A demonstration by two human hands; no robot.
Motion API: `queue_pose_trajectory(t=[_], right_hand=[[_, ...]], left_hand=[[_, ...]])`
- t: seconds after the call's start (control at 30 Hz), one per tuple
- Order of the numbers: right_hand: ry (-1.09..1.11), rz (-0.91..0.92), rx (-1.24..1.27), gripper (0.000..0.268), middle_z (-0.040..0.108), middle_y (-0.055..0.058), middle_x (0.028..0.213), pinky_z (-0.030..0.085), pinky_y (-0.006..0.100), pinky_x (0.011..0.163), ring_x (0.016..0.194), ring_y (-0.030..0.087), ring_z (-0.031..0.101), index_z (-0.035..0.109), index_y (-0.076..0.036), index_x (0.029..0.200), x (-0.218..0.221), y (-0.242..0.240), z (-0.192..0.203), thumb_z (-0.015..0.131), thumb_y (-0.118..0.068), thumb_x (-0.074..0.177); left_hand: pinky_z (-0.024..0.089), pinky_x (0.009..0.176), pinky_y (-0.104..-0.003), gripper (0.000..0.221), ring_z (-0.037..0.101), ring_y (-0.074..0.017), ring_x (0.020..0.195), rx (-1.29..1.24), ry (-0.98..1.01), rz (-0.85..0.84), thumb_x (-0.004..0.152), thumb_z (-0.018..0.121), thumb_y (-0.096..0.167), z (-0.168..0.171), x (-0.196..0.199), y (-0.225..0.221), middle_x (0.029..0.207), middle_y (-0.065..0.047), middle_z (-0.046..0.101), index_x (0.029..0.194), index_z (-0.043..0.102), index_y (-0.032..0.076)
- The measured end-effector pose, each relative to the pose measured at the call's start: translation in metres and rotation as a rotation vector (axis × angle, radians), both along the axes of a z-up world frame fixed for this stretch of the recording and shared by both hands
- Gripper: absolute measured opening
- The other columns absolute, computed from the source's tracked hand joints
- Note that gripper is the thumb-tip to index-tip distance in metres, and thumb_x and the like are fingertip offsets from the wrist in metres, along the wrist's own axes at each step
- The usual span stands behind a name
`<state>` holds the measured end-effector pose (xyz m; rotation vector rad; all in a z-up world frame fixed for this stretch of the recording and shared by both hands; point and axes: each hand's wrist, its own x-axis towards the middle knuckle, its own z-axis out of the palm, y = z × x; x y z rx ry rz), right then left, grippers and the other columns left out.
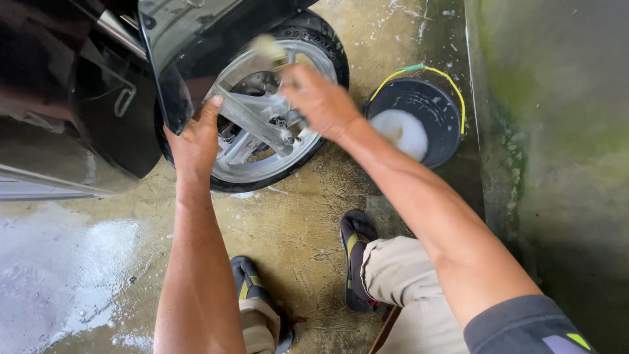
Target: The person kneels beside a motorcycle and scrubs the front wheel rim and spokes with a brush. They repeatedly dip the brush into a bucket of soapy water to clean the wheel thoroughly.
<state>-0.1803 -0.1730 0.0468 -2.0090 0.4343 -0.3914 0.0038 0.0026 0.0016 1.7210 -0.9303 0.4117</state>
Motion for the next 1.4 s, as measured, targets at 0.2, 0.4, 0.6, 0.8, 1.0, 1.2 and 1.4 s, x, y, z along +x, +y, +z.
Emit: queue_pose_trajectory(t=[0.2, 0.4, 0.6, 0.8, 1.0, 1.2, 1.4], right_hand=[[-0.065, -0.173, -1.111, 0.019, 0.050, 0.014, 0.112, 0.058, 0.045, 0.083, 0.097, 0.041, 0.067, 0.066, -0.007, 0.104, -0.002, -0.053, -0.065, 0.073, -0.004, 0.087], [-0.330, 0.184, -0.867, 0.017, 0.053, 0.010, 0.130, 0.056, 0.036, 0.101, 0.118, 0.033, 0.067, 0.067, -0.016, 0.113, 0.038, 0.015, -0.033, 0.072, -0.015, 0.097], [-0.272, -0.107, -0.999, 0.018, 0.051, 0.005, 0.130, 0.058, 0.043, 0.090, 0.106, 0.036, 0.069, 0.061, -0.019, 0.116, 0.012, -0.041, -0.048, 0.064, -0.013, 0.098], [-0.355, 0.077, -0.949, 0.014, 0.052, -0.001, 0.134, 0.056, 0.036, 0.098, 0.117, 0.028, 0.068, 0.062, -0.023, 0.116, 0.030, 0.018, -0.018, 0.061, -0.026, 0.102], [-0.020, -0.148, -1.029, 0.051, 0.051, 0.009, 0.126, 0.059, 0.028, 0.063, 0.079, 0.016, 0.056, 0.052, -0.010, 0.106, -0.016, -0.056, -0.051, 0.080, 0.013, 0.071], [-0.226, -0.076, -1.100, 0.026, 0.051, 0.003, 0.132, 0.057, 0.038, 0.092, 0.112, 0.030, 0.069, 0.060, -0.020, 0.110, 0.017, -0.033, -0.063, 0.073, -0.019, 0.088], [-0.120, -0.156, -1.128, 0.021, 0.055, 0.010, 0.120, 0.058, 0.044, 0.086, 0.108, 0.038, 0.067, 0.063, -0.015, 0.108, -0.021, -0.081, -0.079, 0.072, -0.013, 0.089]], left_hand=[[0.056, 0.088, -0.055, 0.057, 0.068, -0.0513, 0.102, -0.047, -0.056, -0.019, 0.083, 0.099, 0.031, 0.023, -0.011, 0.002, 0.102, -0.032, 0.072, 0.115, 0.072, -0.007], [0.053, 0.094, -0.052, 0.057, 0.066, -0.0423, 0.113, -0.058, 0.114, -0.054, 0.084, 0.097, 0.037, 0.001, -0.003, -0.006, 0.109, -0.025, 0.073, 0.118, 0.070, -0.001], [0.053, 0.092, -0.056, 0.053, 0.065, -0.0492, 0.108, -0.030, 0.109, -0.042, 0.084, 0.095, 0.032, 0.014, -0.006, 0.000, 0.107, -0.030, 0.072, 0.116, 0.072, -0.003], [0.053, 0.094, -0.053, 0.058, 0.066, -0.0449, 0.112, 0.001, 0.107, -0.037, 0.083, 0.097, 0.037, 0.011, -0.004, -0.001, 0.109, -0.027, 0.073, 0.118, 0.071, -0.002], [0.055, 0.089, -0.041, 0.046, 0.070, -0.0298, 0.098, 0.020, 0.244, -0.160, 0.093, 0.082, 0.019, 0.030, -0.012, 0.007, 0.111, -0.019, 0.072, 0.126, 0.059, -0.004], [0.055, 0.087, -0.057, 0.059, 0.066, -0.0529, 0.102, 0.000, 0.012, -0.025, 0.082, 0.099, 0.033, 0.002, -0.005, -0.002, 0.101, -0.033, 0.071, 0.112, 0.070, -0.009], [0.056, 0.089, -0.053, 0.057, 0.069, -0.0510, 0.100, -0.006, -0.112, 0.011, 0.083, 0.099, 0.031, -0.002, -0.004, -0.003, 0.100, -0.034, 0.071, 0.111, 0.071, -0.010]])
